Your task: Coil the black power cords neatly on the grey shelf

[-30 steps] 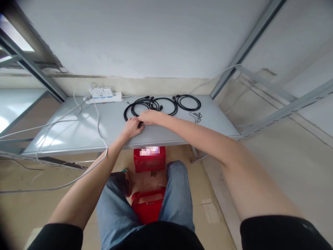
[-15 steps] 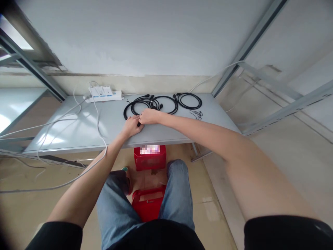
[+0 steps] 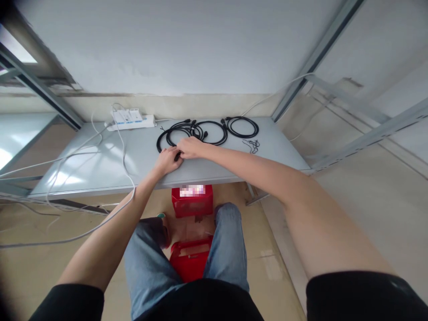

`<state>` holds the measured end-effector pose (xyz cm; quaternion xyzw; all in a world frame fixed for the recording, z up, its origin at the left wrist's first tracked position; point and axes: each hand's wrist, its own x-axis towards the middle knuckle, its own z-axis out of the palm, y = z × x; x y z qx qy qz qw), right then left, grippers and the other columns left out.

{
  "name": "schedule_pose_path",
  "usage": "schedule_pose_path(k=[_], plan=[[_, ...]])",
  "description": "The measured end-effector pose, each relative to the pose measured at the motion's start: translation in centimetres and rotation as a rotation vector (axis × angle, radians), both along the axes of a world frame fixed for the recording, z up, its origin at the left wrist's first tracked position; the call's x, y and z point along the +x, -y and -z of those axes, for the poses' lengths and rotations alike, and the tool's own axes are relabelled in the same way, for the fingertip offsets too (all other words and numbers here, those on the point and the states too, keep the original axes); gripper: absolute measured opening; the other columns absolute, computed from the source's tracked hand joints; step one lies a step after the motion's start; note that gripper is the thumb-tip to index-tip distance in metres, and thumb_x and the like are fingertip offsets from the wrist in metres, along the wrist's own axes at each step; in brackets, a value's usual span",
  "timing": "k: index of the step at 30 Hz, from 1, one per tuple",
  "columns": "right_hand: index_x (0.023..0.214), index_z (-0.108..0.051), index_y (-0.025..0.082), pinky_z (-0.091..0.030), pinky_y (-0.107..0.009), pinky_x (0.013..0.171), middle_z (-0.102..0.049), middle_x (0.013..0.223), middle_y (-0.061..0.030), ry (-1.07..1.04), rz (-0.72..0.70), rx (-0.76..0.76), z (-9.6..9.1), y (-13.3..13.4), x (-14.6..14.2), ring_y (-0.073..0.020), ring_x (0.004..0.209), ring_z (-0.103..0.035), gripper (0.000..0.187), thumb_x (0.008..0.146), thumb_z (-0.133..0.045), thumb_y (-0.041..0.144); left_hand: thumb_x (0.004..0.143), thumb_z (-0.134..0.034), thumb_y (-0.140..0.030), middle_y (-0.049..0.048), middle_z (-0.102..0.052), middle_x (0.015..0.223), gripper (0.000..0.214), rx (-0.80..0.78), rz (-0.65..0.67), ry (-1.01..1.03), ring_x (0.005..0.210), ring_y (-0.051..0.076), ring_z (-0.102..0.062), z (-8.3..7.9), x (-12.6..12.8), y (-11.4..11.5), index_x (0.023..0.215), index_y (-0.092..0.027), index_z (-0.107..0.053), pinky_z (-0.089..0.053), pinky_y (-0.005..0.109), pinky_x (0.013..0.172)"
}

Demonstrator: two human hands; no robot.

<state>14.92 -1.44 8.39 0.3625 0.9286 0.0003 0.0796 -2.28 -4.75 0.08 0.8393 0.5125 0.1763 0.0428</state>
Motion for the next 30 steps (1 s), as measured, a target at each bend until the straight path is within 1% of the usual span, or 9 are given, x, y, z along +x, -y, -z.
schedule_pose_path(k=[5, 8, 10, 13, 15, 18, 23, 26, 30], plan=[[0.094, -0.082, 0.013, -0.047, -0.027, 0.074, -0.08, 0.095, -0.0128, -0.248, 0.249, -0.112, 0.9, 0.5, 0.0, -0.0238, 0.094, -0.072, 0.022, 0.089, -0.063, 0.022, 0.095, -0.054, -0.028, 0.0143, -0.075, 0.12, 0.032, -0.007, -0.013, -0.002, 0.123, 0.035, -0.065, -0.2, 0.1, 0.1, 0.121, -0.021, -0.07, -0.046, 0.047, 0.102], [0.077, -0.079, 0.012, -0.046, -0.024, 0.066, -0.075, 0.072, -0.0081, -0.444, 0.416, -0.265, 1.3, 1.2, -0.1, -0.0187, 0.078, -0.07, 0.02, 0.086, -0.063, 0.02, 0.095, -0.054, -0.028, 0.0144, -0.076, 0.117, 0.026, -0.007, -0.013, -0.013, 0.122, 0.036, -0.066, -0.2, 0.1, 0.2, 0.113, -0.022, -0.071, -0.046, 0.047, 0.101], [0.068, -0.074, 0.013, -0.047, -0.022, 0.062, -0.07, 0.062, -0.006, -0.585, 0.545, -0.395, 1.5, 1.6, -0.4, -0.0152, 0.065, -0.067, 0.022, 0.085, -0.062, 0.02, 0.097, -0.054, -0.03, 0.0146, -0.076, 0.117, 0.023, -0.008, -0.012, -0.016, 0.121, 0.036, -0.066, -0.2, 0.1, 0.1, 0.109, -0.022, -0.071, -0.046, 0.047, 0.1], [0.068, -0.068, 0.013, -0.047, -0.022, 0.055, -0.07, 0.062, -0.0067, -0.768, 0.763, -0.582, 1.7, 2.1, -1.2, -0.0117, 0.052, -0.058, 0.02, 0.086, -0.06, 0.017, 0.098, -0.056, -0.035, 0.0148, -0.076, 0.116, 0.023, -0.008, -0.007, -0.006, 0.12, 0.035, -0.066, -0.2, 0.1, 0.1, 0.11, -0.022, -0.071, -0.046, 0.047, 0.101], [0.071, -0.065, 0.014, -0.046, -0.021, 0.052, -0.07, 0.063, -0.0072, -0.812, 0.842, -0.662, 1.6, 2.3, -1.5, -0.0106, 0.049, -0.054, 0.018, 0.088, -0.059, 0.016, 0.099, -0.056, -0.037, 0.0149, -0.075, 0.117, 0.024, -0.006, -0.002, 0.002, 0.119, 0.035, -0.066, -0.1, 0.1, 0.1, 0.112, -0.021, -0.07, -0.046, 0.046, 0.1], [0.069, -0.061, 0.015, -0.04, -0.02, 0.049, -0.064, 0.058, -0.0031, -0.793, 0.823, -0.673, 1.7, 2.3, -1.4, -0.0089, 0.048, -0.049, 0.018, 0.088, -0.061, 0.015, 0.098, -0.057, -0.036, 0.0151, -0.075, 0.118, 0.022, -0.006, -0.009, -0.006, 0.12, 0.036, -0.066, -0.2, 0.1, 0.2, 0.109, -0.022, -0.07, -0.046, 0.047, 0.101], [0.061, -0.056, 0.017, -0.027, -0.02, 0.043, -0.047, 0.046, 0.0053, -0.728, 0.727, -0.683, 1.9, 1.5, -0.5, -0.0073, 0.045, -0.04, 0.019, 0.078, -0.064, 0.013, 0.096, -0.055, -0.029, 0.0143, -0.075, 0.116, 0.018, -0.012, -0.017, -0.026, 0.121, 0.035, -0.065, -0.3, 0.2, 0.2, 0.106, -0.023, -0.069, -0.046, 0.047, 0.1], [0.06, -0.055, 0.018, -0.026, -0.021, 0.043, -0.044, 0.044, 0.006, -0.685, 0.681, -0.679, 1.9, 1.1, -0.3, -0.0079, 0.044, -0.04, 0.02, 0.077, -0.064, 0.013, 0.095, -0.055, -0.028, 0.0139, -0.075, 0.115, 0.018, -0.011, -0.013, -0.028, 0.12, 0.035, -0.065, -0.3, 0.2, 0.2, 0.105, -0.023, -0.069, -0.046, 0.047, 0.099], [0.063, -0.055, 0.018, -0.028, -0.022, 0.044, -0.043, 0.044, 0.0062, -0.635, 0.659, -0.627, 1.8, 1.1, -0.2, -0.009, 0.044, -0.04, 0.023, 0.084, -0.064, 0.014, 0.095, -0.055, -0.028, 0.0136, -0.075, 0.114, 0.018, 0.004, -0.01, -0.03, 0.118, 0.035, -0.066, -0.2, 0.1, 0.1, 0.105, -0.023, -0.068, -0.046, 0.047, 0.097]])
